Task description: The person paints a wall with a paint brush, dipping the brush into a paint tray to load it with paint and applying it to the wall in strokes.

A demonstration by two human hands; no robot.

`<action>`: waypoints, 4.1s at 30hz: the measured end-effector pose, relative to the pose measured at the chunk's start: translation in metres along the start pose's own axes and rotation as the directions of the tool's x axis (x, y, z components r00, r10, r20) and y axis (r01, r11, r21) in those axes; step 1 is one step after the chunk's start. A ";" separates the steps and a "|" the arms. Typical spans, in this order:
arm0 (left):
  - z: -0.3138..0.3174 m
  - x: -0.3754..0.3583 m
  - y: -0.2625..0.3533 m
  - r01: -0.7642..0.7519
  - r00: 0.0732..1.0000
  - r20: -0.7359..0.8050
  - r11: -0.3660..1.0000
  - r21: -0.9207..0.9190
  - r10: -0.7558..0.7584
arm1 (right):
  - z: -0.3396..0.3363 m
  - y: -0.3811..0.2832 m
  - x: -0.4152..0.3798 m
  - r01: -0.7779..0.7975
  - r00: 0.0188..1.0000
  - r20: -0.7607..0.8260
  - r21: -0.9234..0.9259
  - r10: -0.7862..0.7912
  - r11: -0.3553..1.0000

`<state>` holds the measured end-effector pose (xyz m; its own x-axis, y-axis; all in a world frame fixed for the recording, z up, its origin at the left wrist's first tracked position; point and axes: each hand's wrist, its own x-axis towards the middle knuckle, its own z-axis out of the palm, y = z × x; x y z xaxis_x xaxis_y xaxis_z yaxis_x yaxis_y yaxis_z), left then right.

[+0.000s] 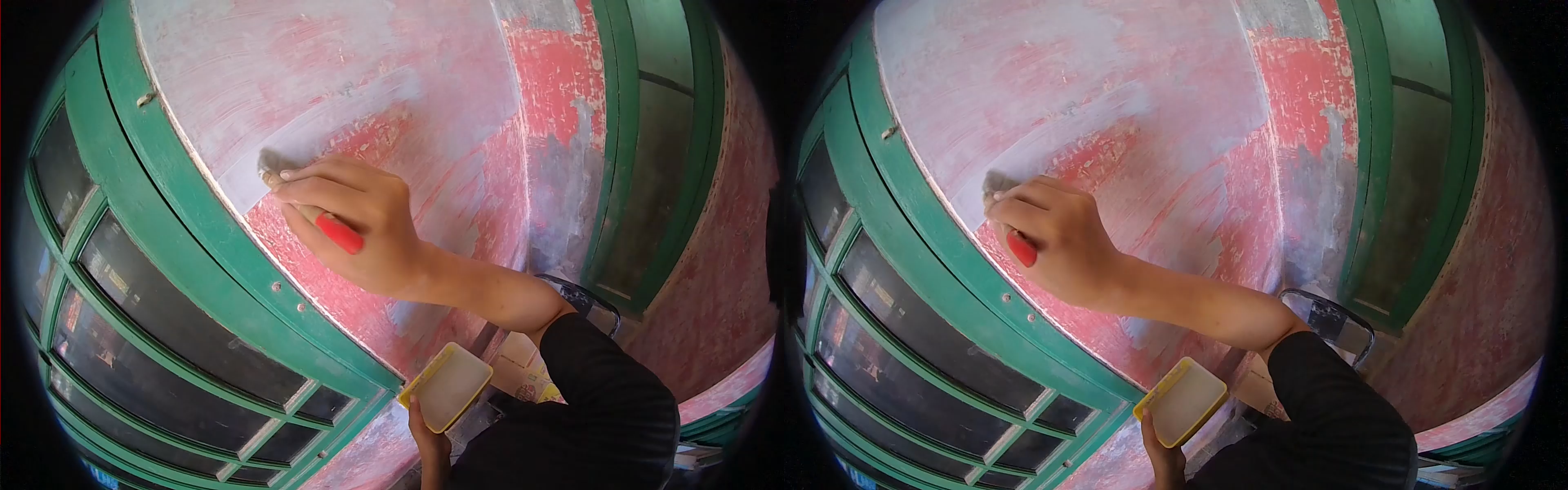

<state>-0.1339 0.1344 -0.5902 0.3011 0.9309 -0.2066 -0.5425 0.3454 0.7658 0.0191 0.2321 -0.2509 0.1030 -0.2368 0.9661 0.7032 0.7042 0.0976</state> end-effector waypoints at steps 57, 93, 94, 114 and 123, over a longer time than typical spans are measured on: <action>0.023 0.003 -0.007 -0.015 0.999 0.048 1.000 0.007 0.014 | -0.062 0.070 -0.040 0.124 0.981 0.174 -0.252 -0.081 0.960; 0.016 -0.004 -0.024 0.048 0.999 -0.001 0.999 0.011 -0.048 | -0.149 0.195 -0.029 -0.501 0.856 -0.174 -0.041 0.487 0.865; 0.014 -0.006 -0.024 0.044 0.999 -0.003 0.999 0.010 -0.044 | -0.159 0.201 -0.021 -0.504 0.853 -0.238 -0.137 0.465 0.853; 0.024 -0.008 -0.013 0.040 0.998 0.049 0.999 0.010 -0.040 | -0.071 0.108 -0.012 -0.470 0.860 0.323 0.202 0.394 0.859; 0.010 -0.013 -0.018 0.050 0.999 0.013 0.999 -0.009 -0.049 | -0.072 0.130 0.022 0.294 0.953 0.143 -0.238 -0.266 0.926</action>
<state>-0.1203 0.1147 -0.5947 0.3375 0.9111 -0.2365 -0.5341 0.3922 0.7489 0.1637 0.2700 -0.2346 -0.1893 -0.3174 0.9292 0.8486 0.4233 0.3175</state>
